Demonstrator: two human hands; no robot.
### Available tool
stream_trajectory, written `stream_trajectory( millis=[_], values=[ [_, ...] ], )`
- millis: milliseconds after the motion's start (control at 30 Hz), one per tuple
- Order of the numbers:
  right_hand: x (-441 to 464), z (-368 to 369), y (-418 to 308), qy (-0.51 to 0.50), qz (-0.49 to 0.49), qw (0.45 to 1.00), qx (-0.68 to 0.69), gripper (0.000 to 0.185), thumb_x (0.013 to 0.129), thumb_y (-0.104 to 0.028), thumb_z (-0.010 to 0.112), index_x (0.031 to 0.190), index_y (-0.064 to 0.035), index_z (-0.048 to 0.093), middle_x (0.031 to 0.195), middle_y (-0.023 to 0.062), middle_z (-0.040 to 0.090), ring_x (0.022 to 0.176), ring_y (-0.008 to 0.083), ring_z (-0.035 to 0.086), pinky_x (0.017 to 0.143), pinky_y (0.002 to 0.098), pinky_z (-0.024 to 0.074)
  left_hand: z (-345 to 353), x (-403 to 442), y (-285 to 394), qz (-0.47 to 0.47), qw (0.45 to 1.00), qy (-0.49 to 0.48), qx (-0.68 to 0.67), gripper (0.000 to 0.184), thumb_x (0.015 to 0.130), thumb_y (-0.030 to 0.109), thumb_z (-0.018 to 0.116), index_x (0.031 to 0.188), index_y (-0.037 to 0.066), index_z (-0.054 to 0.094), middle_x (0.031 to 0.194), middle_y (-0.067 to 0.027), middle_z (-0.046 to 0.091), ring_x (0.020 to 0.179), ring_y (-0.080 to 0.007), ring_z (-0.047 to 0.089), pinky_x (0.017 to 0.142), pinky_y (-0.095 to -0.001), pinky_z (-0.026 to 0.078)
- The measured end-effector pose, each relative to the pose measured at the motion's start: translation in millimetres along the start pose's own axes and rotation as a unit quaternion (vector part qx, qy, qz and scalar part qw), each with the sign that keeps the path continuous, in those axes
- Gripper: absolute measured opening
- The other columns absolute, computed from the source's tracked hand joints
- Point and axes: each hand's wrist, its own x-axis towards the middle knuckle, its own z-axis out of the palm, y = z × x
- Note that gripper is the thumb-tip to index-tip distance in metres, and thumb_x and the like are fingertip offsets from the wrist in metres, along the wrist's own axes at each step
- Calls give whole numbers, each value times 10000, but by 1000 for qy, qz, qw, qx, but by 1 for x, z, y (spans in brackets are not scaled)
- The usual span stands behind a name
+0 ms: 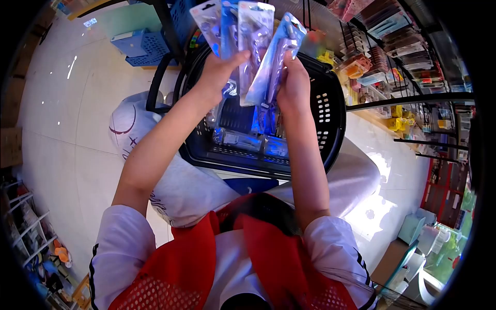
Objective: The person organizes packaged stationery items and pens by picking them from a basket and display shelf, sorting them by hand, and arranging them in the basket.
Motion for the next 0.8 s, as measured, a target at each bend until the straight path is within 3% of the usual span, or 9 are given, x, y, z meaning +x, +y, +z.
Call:
stream_trajectory(
  millis=[100, 133, 300, 367, 467, 533, 600, 767, 800],
  values=[
    [34, -55, 22, 77, 109, 990, 36, 196, 865, -152, 398, 937, -6, 508, 799, 86, 582, 666, 194, 574, 626, 308, 479, -21, 13, 23, 49, 999, 12, -17, 383, 710, 174, 663, 1031, 33, 509, 919, -45, 582, 823, -146, 562, 747, -291, 440],
    [51, -94, 38, 1, 151, 988, -27, 182, 847, -104, 403, 966, -15, 508, 831, 94, 571, 751, 190, 566, 725, 333, 467, -23, 12, 35, 53, 998, 25, -21, 364, 716, 179, 657, 1017, 33, 512, 896, -46, 584, 796, -144, 568, 731, -285, 449],
    [74, -164, 123, 78, 305, 908, -275, 79, 731, -97, 551, 805, -70, 561, 687, 55, 529, 645, 184, 547, 581, 314, 458, -47, 12, 76, 82, 996, 38, -19, 299, 749, 193, 622, 973, 29, 510, 843, -63, 577, 754, -140, 571, 648, -280, 482],
    [93, -186, 164, -107, 219, 757, -606, 112, 722, -142, 574, 801, -64, 595, 769, 100, 563, 718, 222, 572, 621, 325, 469, -51, 14, 84, 130, 991, 43, 10, 306, 768, 204, 596, 988, 15, 500, 874, -74, 568, 776, -149, 567, 681, -285, 479],
    [122, -214, 232, -347, 20, 299, -889, 179, 709, -209, 609, 794, -55, 645, 892, 167, 614, 828, 280, 608, 680, 342, 485, -53, 19, 90, 97, 993, 60, 18, 357, 825, 254, 509, 1056, -16, 467, 968, -106, 553, 878, -183, 563, 782, -314, 459],
    [136, -264, 323, -181, 161, 505, -829, 265, 715, -279, 617, 832, -42, 636, 924, 179, 606, 872, 300, 594, 733, 348, 477, -57, 25, 89, 93, 992, 82, 7, 400, 824, 271, 508, 1089, -24, 453, 1006, -121, 548, 915, -202, 559, 806, -330, 457],
    [144, -268, 364, -63, 228, 602, -763, 281, 724, -297, 599, 849, -48, 638, 932, 174, 608, 889, 303, 589, 745, 354, 477, -58, 30, 89, 93, 988, 119, 10, 414, 820, 273, 510, 1099, -25, 444, 1018, -127, 542, 926, -208, 554, 810, -335, 455],
    [107, -218, 344, 62, 255, 686, -679, 285, 761, -295, 532, 866, -55, 641, 943, 168, 609, 897, 314, 588, 742, 368, 483, -68, 42, 92, 84, 992, 87, 37, 595, 776, 319, 550, 1213, -30, 348, 1137, -188, 475, 1037, -268, 498, 902, -369, 397],
    [109, -206, 332, 28, 264, 657, -705, 290, 763, -298, 528, 877, -55, 640, 954, 168, 606, 899, 316, 587, 749, 368, 482, -53, 44, 93, 84, 992, 43, 83, 674, 787, 303, 491, 1315, 2, 199, 1304, -308, 239, 1235, -359, 265, 1006, -427, 256]
  ],
)
